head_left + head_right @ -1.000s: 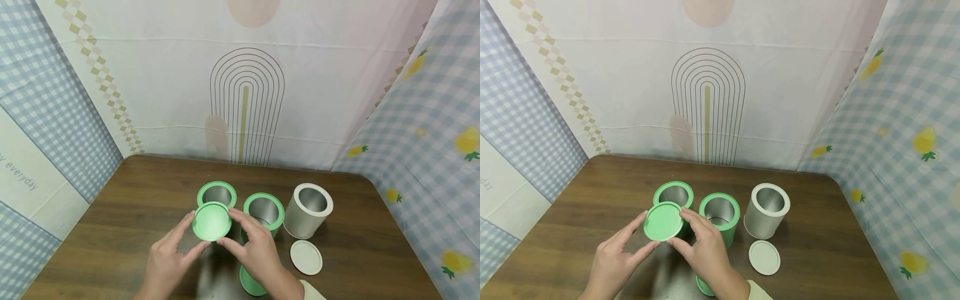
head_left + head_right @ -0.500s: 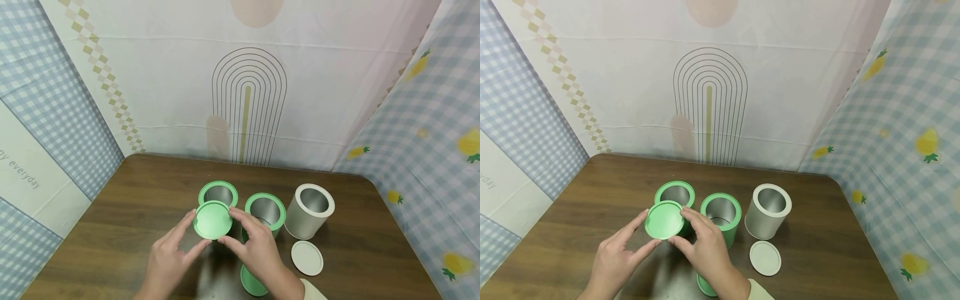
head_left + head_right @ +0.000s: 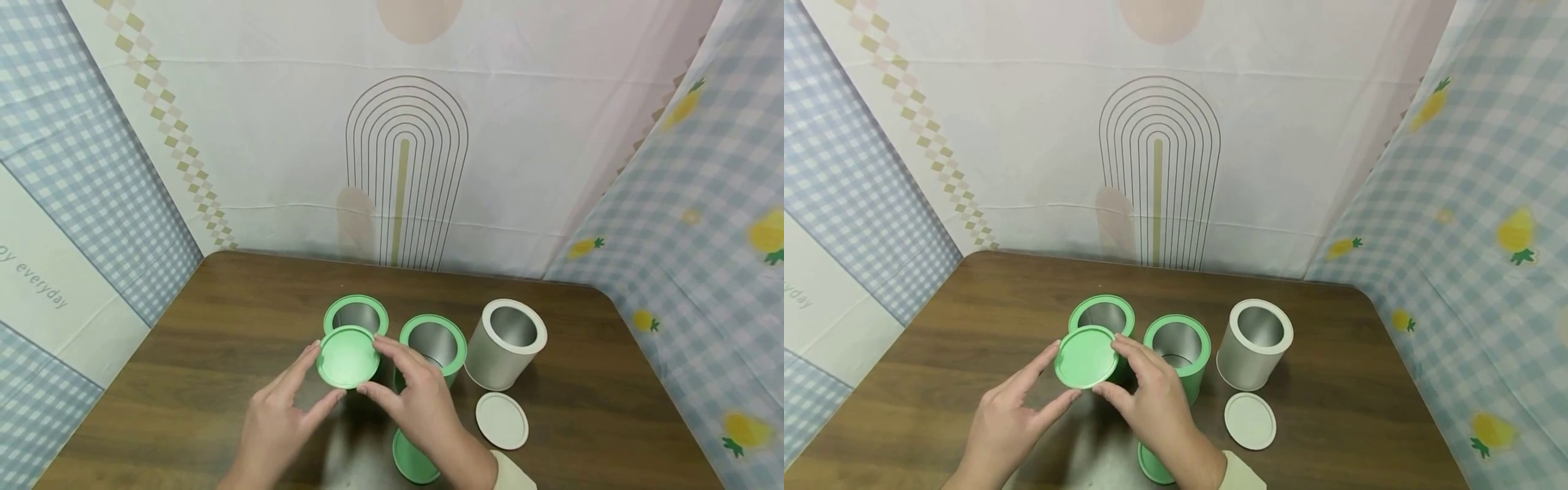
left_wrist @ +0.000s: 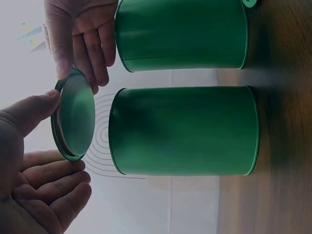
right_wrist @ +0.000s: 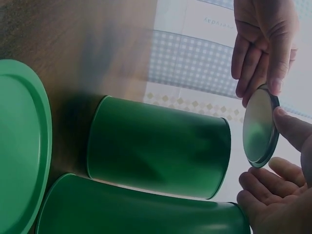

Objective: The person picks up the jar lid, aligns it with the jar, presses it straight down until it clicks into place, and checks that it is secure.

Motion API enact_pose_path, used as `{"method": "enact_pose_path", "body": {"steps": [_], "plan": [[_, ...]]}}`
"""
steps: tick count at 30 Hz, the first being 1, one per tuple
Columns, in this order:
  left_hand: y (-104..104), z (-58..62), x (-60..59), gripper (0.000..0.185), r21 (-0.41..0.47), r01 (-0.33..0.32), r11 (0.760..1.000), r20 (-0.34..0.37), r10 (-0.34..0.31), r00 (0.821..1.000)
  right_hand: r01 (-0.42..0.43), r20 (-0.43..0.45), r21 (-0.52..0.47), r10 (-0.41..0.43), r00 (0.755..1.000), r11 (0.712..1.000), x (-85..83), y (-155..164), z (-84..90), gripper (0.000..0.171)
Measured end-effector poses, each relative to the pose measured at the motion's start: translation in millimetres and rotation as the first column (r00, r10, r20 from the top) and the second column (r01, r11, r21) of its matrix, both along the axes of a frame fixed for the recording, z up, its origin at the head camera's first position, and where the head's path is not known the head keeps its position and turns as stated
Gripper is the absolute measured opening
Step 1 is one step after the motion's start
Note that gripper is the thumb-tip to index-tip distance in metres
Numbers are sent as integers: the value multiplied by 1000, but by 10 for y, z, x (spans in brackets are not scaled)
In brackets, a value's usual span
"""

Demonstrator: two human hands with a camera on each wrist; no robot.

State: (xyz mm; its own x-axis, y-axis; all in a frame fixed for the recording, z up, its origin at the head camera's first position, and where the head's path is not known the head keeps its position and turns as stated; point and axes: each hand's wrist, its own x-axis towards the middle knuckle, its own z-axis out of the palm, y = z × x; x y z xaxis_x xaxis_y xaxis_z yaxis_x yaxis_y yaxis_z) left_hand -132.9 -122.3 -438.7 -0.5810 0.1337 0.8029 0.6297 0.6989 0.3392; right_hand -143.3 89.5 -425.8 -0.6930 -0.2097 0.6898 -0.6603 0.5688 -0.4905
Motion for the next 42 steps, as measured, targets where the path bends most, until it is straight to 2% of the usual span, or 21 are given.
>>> {"method": "enact_pose_path", "body": {"steps": [11, 28, 42], "plan": [[-12, 18, -31, 65, -10, 15, 1000, 14, -14, 1000, 20, 55, 10, -20, 998, 1000, -29, -1, 38, 61], [5, 0, -136, 67, 2, 18, 1000, -24, -18, 1000, 73, 94, 95, -82, 992, 993, -71, -11, 80, 59], [18, -10, -189, 67, 2, 23, 1000, 16, -23, 1000, 71, 105, 155, -88, 991, 985, -134, -8, 136, 59]]}}
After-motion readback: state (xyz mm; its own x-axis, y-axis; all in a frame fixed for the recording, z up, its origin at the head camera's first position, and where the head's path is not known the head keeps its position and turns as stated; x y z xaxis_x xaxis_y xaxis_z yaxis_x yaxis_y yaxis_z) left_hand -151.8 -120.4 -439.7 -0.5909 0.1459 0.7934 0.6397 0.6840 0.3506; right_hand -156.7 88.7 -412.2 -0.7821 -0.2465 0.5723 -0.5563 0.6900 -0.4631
